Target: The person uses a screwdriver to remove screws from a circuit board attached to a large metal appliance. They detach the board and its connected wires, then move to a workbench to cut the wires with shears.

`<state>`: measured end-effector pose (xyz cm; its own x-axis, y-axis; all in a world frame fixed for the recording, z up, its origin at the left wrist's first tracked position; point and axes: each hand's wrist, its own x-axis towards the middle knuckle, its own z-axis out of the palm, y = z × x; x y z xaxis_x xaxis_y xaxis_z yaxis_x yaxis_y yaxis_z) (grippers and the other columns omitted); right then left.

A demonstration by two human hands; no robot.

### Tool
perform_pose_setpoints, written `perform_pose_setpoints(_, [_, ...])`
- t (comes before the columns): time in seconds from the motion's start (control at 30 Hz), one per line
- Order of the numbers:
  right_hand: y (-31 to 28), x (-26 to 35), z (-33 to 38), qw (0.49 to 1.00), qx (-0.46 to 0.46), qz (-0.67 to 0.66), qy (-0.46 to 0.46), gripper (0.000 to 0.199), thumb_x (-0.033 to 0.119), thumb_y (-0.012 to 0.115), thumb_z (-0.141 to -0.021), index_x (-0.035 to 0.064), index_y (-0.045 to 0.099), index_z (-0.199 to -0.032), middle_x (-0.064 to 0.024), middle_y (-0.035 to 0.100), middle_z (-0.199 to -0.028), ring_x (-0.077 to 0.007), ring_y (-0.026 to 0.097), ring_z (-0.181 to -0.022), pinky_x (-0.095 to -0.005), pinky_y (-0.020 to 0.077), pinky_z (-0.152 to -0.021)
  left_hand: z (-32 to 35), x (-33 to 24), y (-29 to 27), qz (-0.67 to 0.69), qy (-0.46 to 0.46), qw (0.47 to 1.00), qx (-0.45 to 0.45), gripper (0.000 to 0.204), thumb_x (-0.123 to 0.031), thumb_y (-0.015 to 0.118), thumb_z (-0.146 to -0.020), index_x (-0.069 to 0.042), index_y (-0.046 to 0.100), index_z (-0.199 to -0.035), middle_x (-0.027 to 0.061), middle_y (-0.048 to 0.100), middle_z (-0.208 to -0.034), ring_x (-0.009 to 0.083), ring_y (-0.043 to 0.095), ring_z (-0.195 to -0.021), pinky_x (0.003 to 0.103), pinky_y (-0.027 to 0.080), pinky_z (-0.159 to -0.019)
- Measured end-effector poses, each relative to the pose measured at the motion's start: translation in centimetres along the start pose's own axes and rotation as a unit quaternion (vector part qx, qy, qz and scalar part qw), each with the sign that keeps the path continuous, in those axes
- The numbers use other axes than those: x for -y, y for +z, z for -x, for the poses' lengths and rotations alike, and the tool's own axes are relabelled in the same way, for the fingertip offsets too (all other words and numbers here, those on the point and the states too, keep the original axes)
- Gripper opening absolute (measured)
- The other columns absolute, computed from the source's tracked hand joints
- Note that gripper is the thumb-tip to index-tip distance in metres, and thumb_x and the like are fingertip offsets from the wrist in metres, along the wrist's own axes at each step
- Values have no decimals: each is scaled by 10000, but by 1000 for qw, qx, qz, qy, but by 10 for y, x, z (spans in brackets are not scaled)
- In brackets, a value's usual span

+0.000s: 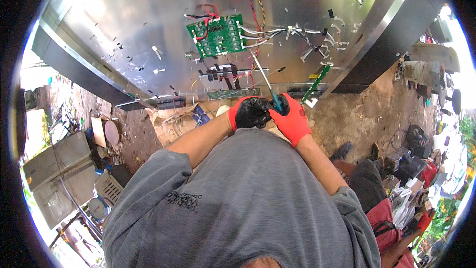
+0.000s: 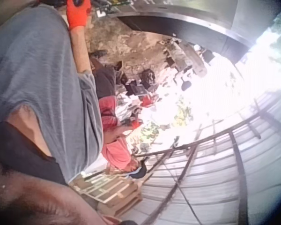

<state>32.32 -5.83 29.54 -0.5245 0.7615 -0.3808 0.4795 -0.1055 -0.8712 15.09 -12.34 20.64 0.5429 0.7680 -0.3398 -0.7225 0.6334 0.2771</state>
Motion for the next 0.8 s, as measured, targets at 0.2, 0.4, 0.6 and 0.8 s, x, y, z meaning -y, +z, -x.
perform_pose_setpoints(0.2, [8, -8, -5, 984, -17, 163, -63, 425, 261, 717, -765, 11, 578, -1080, -158, 640, -1006, -334, 606, -972, -378, 476, -835, -2, 19, -12, 80, -2, 997, 14, 251, -229, 536, -878, -56, 628, -1034, 80, 646, -854, 200, 603, -683, 319, 470, -538])
perform_pose_setpoints(0.4, [23, -23, -18, 998, 39, -43, 16, 364, 218, 697, -807, 29, 580, -1096, -93, 622, -787, -217, 614, -692, -333, 494, -635, 26, 15, -10, -131, 112, 983, -64, 143, -116, 530, -858, -87, 627, -958, 25, 573, -758, 138, 535, -638, 291, 430, -548])
perform_pose_setpoints(0.6, [41, -41, -45, 945, 78, -301, 98, 279, 158, 662, -857, 31, 599, -1097, -27, 593, -708, -145, 575, -544, -301, 470, -495, 71, -4, -70, 35, 95, 980, -174, 134, -164, 533, -859, -77, 612, -924, 16, 537, -691, 131, 475, -535, 262, 386, -496])
perform_pose_setpoints(0.8, [69, -81, -137, 993, -42, -113, -8, 392, 190, 674, -809, 44, 606, -1167, -94, 661, -984, -199, 609, -899, -320, 472, -816, 119, -26, -145, 82, 200, 950, -226, 310, -349, 412, -934, -126, 622, -984, 35, 617, -789, 176, 572, -645, 323, 447, -516])
